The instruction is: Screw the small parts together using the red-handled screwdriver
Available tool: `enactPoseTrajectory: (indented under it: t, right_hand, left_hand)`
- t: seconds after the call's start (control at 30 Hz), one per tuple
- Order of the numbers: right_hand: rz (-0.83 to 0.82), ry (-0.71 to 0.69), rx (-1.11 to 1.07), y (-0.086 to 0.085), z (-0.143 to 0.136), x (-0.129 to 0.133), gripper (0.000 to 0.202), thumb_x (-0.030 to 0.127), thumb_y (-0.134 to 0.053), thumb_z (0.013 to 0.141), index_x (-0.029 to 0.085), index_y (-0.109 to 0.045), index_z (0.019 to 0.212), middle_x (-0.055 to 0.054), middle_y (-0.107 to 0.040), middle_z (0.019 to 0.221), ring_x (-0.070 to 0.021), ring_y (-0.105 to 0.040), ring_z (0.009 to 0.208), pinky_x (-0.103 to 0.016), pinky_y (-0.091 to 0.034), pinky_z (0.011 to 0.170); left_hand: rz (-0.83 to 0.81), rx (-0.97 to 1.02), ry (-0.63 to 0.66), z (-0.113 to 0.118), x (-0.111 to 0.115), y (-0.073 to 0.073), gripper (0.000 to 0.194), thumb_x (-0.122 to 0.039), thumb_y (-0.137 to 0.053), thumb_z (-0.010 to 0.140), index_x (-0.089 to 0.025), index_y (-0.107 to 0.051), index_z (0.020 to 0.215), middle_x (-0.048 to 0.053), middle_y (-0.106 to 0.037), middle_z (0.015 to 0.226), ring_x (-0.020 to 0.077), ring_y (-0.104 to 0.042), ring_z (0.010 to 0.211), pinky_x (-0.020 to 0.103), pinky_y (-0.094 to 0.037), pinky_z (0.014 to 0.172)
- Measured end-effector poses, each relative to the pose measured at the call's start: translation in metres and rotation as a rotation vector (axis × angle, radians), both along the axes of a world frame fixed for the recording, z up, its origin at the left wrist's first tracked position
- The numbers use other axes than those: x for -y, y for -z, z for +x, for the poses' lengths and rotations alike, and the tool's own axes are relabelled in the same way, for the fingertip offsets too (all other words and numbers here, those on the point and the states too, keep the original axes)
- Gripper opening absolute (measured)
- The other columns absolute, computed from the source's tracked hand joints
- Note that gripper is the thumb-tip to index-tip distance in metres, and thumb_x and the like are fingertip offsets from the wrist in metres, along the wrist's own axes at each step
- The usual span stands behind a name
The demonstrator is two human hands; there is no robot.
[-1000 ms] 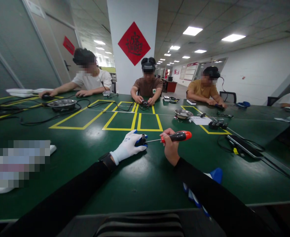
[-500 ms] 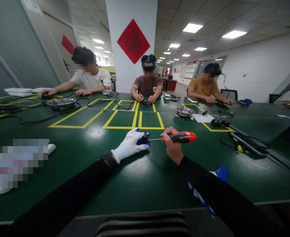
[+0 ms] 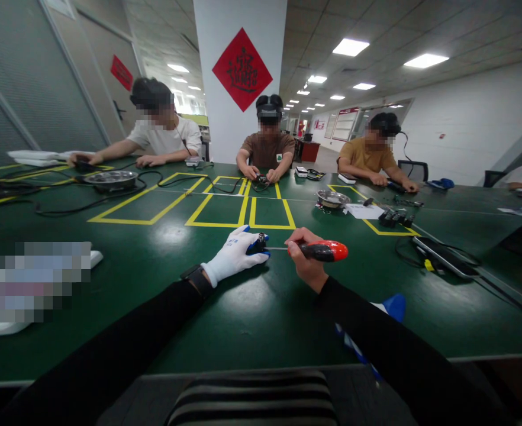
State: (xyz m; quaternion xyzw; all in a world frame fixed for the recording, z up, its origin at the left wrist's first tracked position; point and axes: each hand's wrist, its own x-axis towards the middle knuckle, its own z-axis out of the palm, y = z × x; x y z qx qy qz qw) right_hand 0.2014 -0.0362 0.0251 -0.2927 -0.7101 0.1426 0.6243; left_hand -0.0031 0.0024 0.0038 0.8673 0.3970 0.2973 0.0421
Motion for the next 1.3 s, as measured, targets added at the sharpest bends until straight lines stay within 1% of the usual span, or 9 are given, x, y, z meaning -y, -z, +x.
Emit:
enactPoseTrajectory:
  t: [0.13, 0.27, 0.4, 0.5, 0.63, 0.73, 0.9, 1.07, 1.3]
  right_hand:
    - [0.007, -0.009, 0.012, -0.0003, 0.0004, 0.0002, 0.017, 0.025, -0.056, 0.081, 0.022, -0.056, 0.064, 0.003, -0.053, 0.06, -0.0142, -0.048, 0.057, -0.029, -0.037, 0.059]
    - [-0.011, -0.006, -0.008, 0.0005, 0.0, 0.0003, 0.018, 0.025, -0.055, 0.081, 0.022, -0.056, 0.064, 0.002, -0.053, 0.061, -0.0146, -0.049, 0.058, -0.029, -0.038, 0.06]
    - [-0.022, -0.007, -0.036, 0.001, -0.0013, -0.0007, 0.018, 0.025, -0.055, 0.081, 0.022, -0.055, 0.063, 0.003, -0.053, 0.062, -0.0145, -0.049, 0.059, -0.029, -0.038, 0.06]
    - [-0.03, -0.01, -0.063, 0.0014, -0.0021, -0.002, 0.019, 0.024, -0.055, 0.082, 0.021, -0.054, 0.063, 0.002, -0.052, 0.062, -0.0142, -0.049, 0.059, -0.029, -0.038, 0.06]
    - [-0.056, -0.036, -0.135, 0.0029, -0.0027, -0.0034, 0.017, 0.025, -0.054, 0.082, 0.021, -0.055, 0.065, 0.003, -0.051, 0.062, -0.0131, -0.048, 0.057, -0.028, -0.037, 0.058]
    - [-0.076, -0.039, -0.215, 0.0044, -0.003, -0.0047, 0.016, 0.027, -0.054, 0.082, 0.021, -0.056, 0.067, 0.004, -0.048, 0.059, -0.0124, -0.045, 0.053, -0.027, -0.035, 0.054]
    - [-0.082, -0.027, -0.209, 0.0061, -0.0024, -0.0077, 0.015, 0.026, -0.055, 0.082, 0.021, -0.056, 0.067, 0.004, -0.049, 0.06, -0.0124, -0.046, 0.054, -0.028, -0.036, 0.056]
    - [-0.062, -0.031, -0.164, 0.0064, -0.0015, -0.0088, 0.016, 0.025, -0.054, 0.081, 0.02, -0.056, 0.066, 0.003, -0.05, 0.063, -0.0128, -0.047, 0.057, -0.028, -0.036, 0.057]
    - [-0.068, -0.047, -0.171, 0.008, -0.0002, -0.0096, 0.015, 0.024, -0.054, 0.082, 0.02, -0.056, 0.067, 0.003, -0.049, 0.062, -0.0126, -0.047, 0.057, -0.028, -0.036, 0.057]
  left_hand:
    - [0.013, 0.01, 0.007, 0.0005, 0.0003, 0.0002, 0.04, -0.053, -0.054, 0.085, -0.023, -0.067, 0.109, 0.002, -0.071, 0.101, 0.0226, -0.062, 0.1, 0.045, -0.023, 0.117]
    - [0.004, 0.021, 0.001, 0.0006, 0.0002, 0.001, 0.04, -0.052, -0.053, 0.086, -0.024, -0.066, 0.111, 0.002, -0.071, 0.103, 0.023, -0.062, 0.103, 0.045, -0.022, 0.118]
    - [-0.011, 0.022, 0.003, 0.0003, -0.0007, 0.0024, 0.041, -0.05, -0.053, 0.086, -0.025, -0.065, 0.116, 0.002, -0.07, 0.109, 0.0235, -0.06, 0.108, 0.045, -0.018, 0.119]
    - [-0.064, 0.051, -0.01, 0.0003, -0.0026, 0.0032, 0.041, -0.051, -0.054, 0.085, -0.026, -0.065, 0.116, 0.001, -0.07, 0.112, 0.024, -0.058, 0.112, 0.046, -0.015, 0.12]
    - [-0.17, 0.079, -0.008, 0.0007, -0.0042, 0.0022, 0.038, -0.05, -0.055, 0.084, -0.028, -0.067, 0.112, -0.002, -0.073, 0.103, 0.0235, -0.06, 0.108, 0.048, -0.016, 0.119]
    - [-0.203, 0.087, -0.018, 0.0012, -0.0033, 0.0006, 0.038, -0.048, -0.055, 0.084, -0.027, -0.068, 0.112, -0.003, -0.073, 0.097, 0.0229, -0.06, 0.106, 0.048, -0.015, 0.119]
    - [-0.184, 0.098, -0.036, 0.0017, -0.0024, 0.0009, 0.039, -0.05, -0.056, 0.083, -0.026, -0.07, 0.11, -0.002, -0.073, 0.103, 0.0232, -0.06, 0.106, 0.047, -0.016, 0.118]
    - [-0.147, 0.091, -0.028, 0.0012, -0.0044, 0.004, 0.038, -0.051, -0.056, 0.083, -0.027, -0.069, 0.11, -0.001, -0.073, 0.102, 0.0233, -0.061, 0.104, 0.048, -0.017, 0.118]
    - [-0.079, 0.061, -0.026, -0.0004, -0.0044, 0.0053, 0.041, -0.051, -0.063, 0.078, -0.027, -0.067, 0.112, -0.001, -0.073, 0.103, 0.0236, -0.061, 0.107, 0.048, -0.018, 0.118]
